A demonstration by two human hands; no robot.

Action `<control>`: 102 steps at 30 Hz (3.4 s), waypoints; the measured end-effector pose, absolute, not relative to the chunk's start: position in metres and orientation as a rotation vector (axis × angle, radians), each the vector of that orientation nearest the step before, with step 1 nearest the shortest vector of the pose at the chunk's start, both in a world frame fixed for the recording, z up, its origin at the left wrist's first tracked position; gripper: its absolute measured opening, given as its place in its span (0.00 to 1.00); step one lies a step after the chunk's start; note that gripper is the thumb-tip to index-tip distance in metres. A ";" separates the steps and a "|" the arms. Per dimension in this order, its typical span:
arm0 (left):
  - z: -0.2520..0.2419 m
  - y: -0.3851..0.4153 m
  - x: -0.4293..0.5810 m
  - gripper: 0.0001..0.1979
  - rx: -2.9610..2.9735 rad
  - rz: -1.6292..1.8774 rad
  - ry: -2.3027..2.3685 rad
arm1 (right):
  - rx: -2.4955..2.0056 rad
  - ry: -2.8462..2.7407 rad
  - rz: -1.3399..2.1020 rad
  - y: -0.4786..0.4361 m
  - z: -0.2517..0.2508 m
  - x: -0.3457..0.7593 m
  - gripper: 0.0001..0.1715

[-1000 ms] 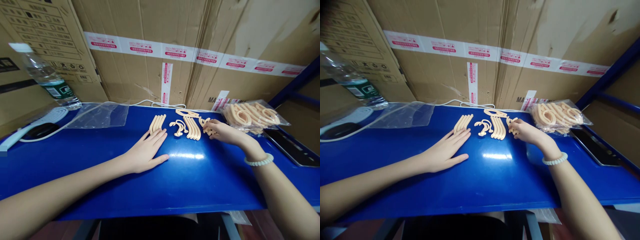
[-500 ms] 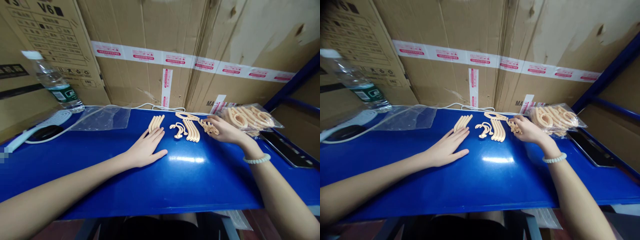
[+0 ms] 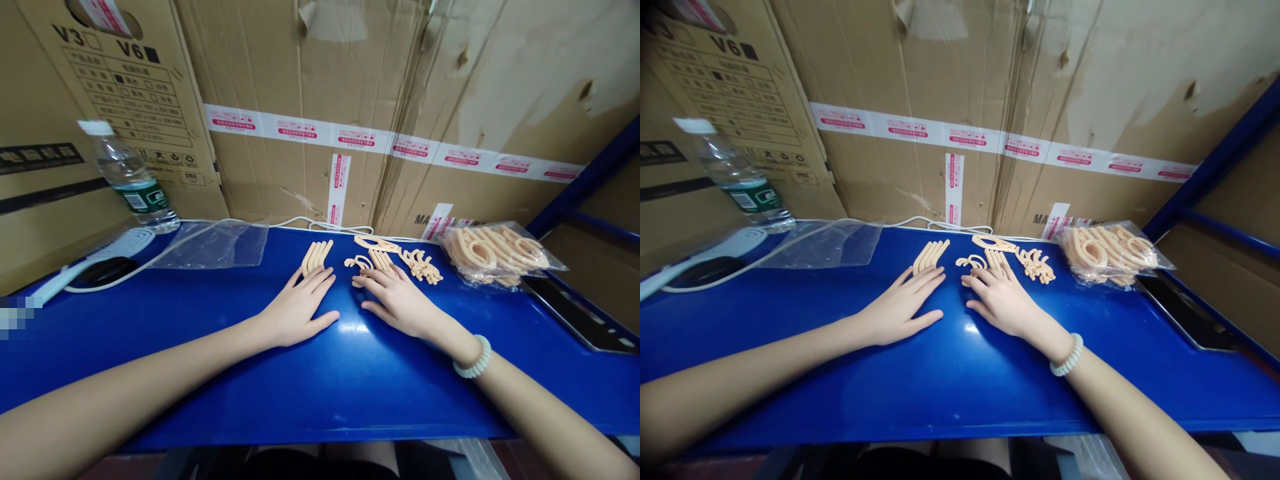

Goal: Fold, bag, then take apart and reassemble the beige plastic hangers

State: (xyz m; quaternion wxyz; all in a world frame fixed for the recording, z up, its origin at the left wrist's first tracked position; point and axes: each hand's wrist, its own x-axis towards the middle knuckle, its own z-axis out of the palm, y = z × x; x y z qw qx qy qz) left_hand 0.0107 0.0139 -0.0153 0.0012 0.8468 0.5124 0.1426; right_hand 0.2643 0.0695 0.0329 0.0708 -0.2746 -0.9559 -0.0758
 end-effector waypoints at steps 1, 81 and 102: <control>-0.015 0.014 0.011 0.36 2.661 0.453 1.610 | -0.826 -2.876 -0.227 0.071 0.032 0.264 0.25; 0.006 -0.004 0.031 0.24 1.626 1.061 1.130 | -0.830 -1.977 1.071 0.083 0.067 0.275 0.18; -0.005 -0.012 0.040 0.20 1.244 1.003 0.933 | -0.889 -1.069 1.582 0.050 0.032 0.266 0.16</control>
